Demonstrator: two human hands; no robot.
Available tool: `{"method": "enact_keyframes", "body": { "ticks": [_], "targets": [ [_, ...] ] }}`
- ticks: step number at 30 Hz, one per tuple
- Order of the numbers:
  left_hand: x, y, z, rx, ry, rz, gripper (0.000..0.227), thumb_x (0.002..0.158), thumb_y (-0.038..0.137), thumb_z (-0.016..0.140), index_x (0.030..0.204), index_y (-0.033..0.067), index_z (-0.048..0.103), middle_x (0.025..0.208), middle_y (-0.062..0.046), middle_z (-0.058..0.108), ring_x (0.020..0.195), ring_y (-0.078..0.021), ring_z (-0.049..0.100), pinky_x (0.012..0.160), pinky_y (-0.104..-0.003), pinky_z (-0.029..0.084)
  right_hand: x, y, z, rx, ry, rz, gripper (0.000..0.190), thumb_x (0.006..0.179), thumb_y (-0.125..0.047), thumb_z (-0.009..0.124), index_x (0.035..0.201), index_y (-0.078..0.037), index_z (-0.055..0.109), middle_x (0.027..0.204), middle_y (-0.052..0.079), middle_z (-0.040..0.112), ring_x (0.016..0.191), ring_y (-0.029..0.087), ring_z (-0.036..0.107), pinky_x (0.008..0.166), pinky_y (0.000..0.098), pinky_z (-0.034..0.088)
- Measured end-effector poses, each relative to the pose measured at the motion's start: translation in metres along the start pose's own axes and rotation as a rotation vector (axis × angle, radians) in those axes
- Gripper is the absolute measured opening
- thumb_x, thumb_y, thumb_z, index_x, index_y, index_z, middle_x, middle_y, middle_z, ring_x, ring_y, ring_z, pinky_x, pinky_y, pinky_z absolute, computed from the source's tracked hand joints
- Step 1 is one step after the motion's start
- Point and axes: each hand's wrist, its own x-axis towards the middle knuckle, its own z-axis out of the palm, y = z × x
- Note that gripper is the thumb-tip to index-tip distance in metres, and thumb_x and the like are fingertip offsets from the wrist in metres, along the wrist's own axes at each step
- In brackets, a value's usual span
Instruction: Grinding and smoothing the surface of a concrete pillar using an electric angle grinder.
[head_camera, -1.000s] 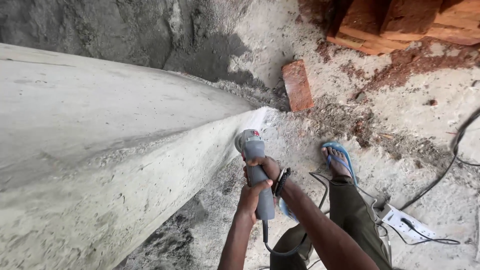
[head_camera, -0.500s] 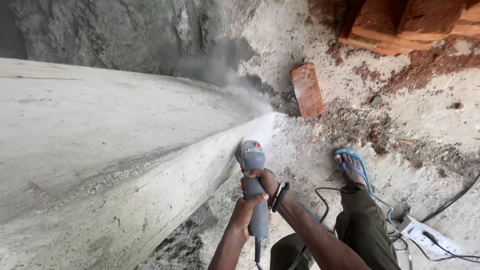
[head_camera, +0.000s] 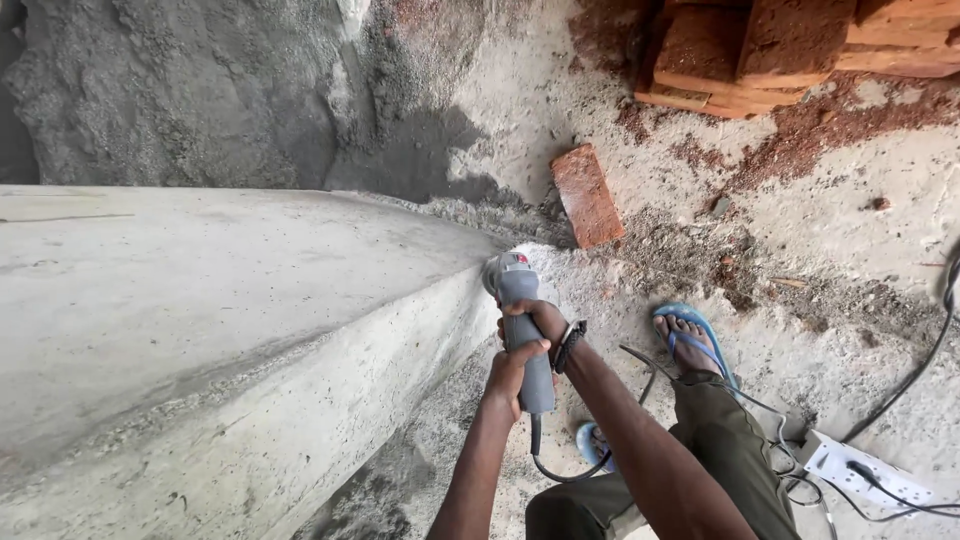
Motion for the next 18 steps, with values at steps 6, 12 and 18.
{"method": "enact_keyframes", "body": {
  "ticks": [6, 12, 18],
  "targets": [
    [0.008, 0.013, -0.009, -0.011, 0.062, 0.017, 0.054, 0.068, 0.034, 0.083, 0.102, -0.0057, 0.068, 0.076, -0.015, 0.069, 0.058, -0.0253, 0.071, 0.053, -0.039, 0.060, 0.014, -0.004, 0.011, 0.079, -0.173, -0.007, 0.039, 0.081, -0.021, 0.069, 0.115, -0.005, 0.057, 0.085, 0.015, 0.067, 0.069, 0.026, 0.069, 0.065, 0.0415, 0.060],
    [0.006, 0.003, -0.025, -0.015, 0.040, 0.001, 0.058, 0.069, 0.035, 0.083, 0.104, -0.0083, 0.066, 0.077, -0.014, 0.069, 0.059, -0.0257, 0.072, 0.054, -0.040, 0.062, 0.018, 0.010, 0.013, 0.088, -0.088, 0.031, 0.038, 0.081, -0.021, 0.069, 0.111, 0.000, 0.057, 0.085, 0.017, 0.069, 0.069, 0.028, 0.070, 0.066, 0.0422, 0.061],
    [-0.055, -0.004, -0.015, 0.002, 0.036, -0.013, 0.058, 0.072, 0.036, 0.082, 0.106, -0.0068, 0.064, 0.078, -0.014, 0.069, 0.062, -0.0248, 0.073, 0.055, -0.038, 0.063, -0.035, 0.023, 0.034, 0.078, -0.077, 0.027, 0.038, 0.081, -0.021, 0.069, 0.110, 0.000, 0.059, 0.086, 0.018, 0.069, 0.069, 0.028, 0.070, 0.065, 0.0425, 0.061]
  ]
}}
